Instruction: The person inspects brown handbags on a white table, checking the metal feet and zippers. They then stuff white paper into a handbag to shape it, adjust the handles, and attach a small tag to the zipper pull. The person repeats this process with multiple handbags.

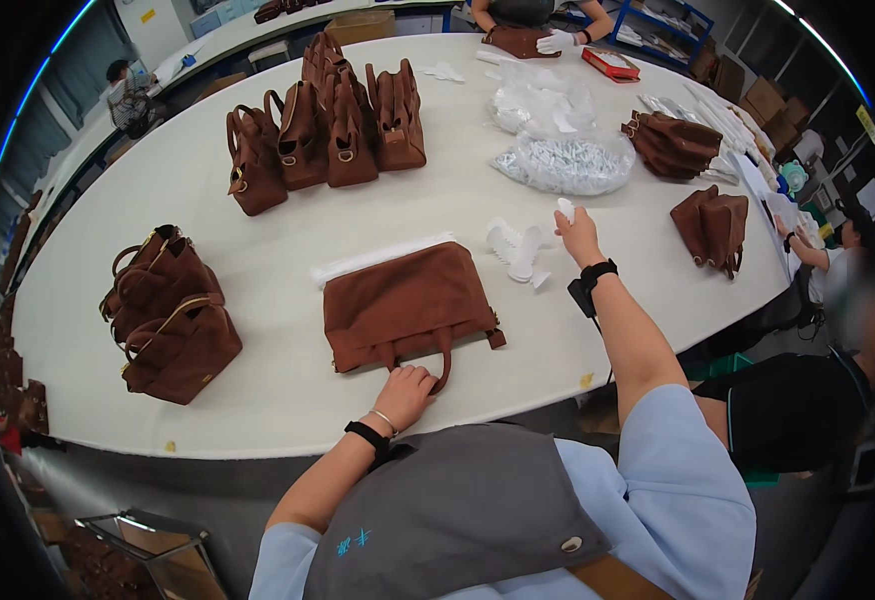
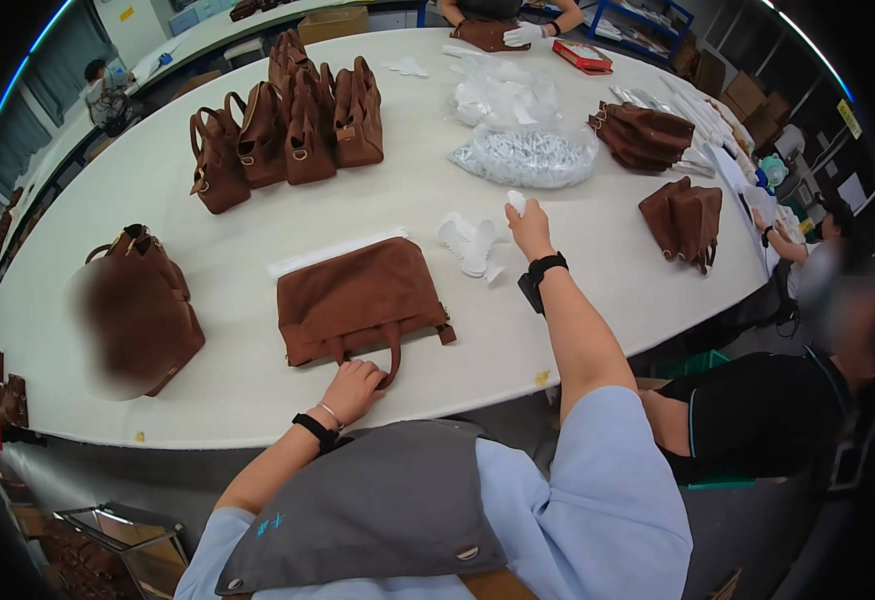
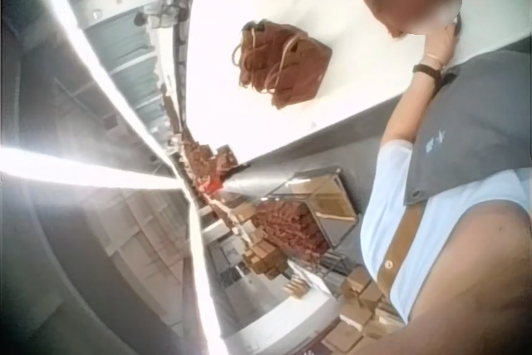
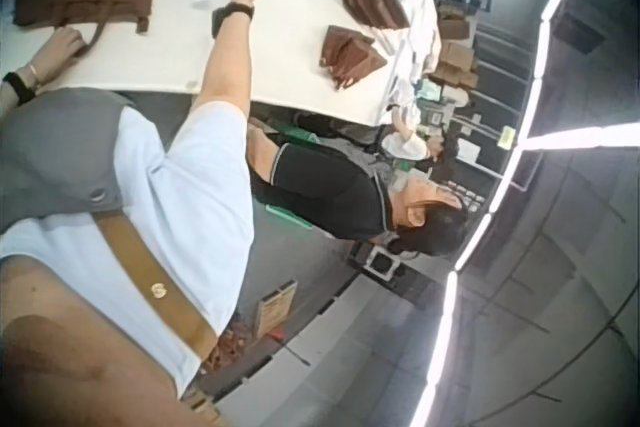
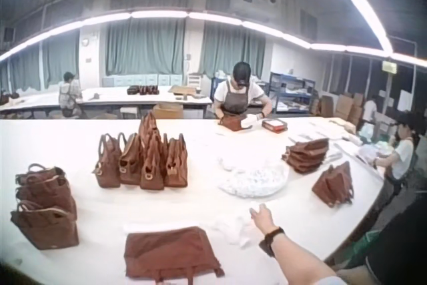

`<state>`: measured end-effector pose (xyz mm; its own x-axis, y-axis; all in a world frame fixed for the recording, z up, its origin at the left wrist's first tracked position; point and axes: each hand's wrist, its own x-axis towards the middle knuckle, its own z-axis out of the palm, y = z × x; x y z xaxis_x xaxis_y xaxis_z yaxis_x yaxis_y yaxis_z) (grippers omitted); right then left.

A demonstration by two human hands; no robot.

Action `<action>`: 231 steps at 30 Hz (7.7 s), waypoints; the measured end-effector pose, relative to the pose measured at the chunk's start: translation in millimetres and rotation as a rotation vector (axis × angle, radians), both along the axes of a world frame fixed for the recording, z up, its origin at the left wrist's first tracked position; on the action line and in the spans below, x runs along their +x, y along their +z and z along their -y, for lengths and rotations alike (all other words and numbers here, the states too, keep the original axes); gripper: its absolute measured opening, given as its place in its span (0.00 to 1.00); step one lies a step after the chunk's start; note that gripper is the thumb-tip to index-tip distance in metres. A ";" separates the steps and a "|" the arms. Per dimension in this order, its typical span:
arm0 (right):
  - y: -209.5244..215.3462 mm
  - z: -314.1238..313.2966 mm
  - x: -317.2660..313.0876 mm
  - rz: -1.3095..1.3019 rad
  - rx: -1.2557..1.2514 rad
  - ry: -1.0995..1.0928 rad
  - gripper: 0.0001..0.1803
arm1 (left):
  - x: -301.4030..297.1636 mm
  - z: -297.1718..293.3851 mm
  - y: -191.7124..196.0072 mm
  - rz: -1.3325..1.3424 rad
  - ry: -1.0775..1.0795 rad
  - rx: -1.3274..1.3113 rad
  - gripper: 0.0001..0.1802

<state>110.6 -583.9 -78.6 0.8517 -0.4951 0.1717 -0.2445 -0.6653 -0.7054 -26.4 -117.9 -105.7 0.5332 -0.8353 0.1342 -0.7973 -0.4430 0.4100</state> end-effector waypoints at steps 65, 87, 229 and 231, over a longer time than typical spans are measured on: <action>-38.8 -296.8 -196.4 -0.198 1.864 0.231 0.19 | 22.0 26.5 46.2 -0.164 0.184 0.026 0.09; -9.7 -262.4 -185.6 -0.212 0.060 0.937 0.14 | 5.6 -2.8 -35.8 -0.486 0.112 -0.380 0.16; -53.2 292.1 -262.8 0.016 0.750 -0.212 0.04 | 65.8 432.0 31.0 -0.835 0.312 -0.447 0.28; -58.6 301.9 -267.3 -0.082 0.771 -0.201 0.05 | 67.6 410.2 38.0 -0.840 0.311 -0.478 0.24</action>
<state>-156.8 -885.8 -137.2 0.7288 -0.5941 -0.3404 -0.3788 0.0642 -0.9232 41.2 -528.2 -67.7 0.7934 -0.6004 -0.0997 -0.0474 -0.2242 0.9734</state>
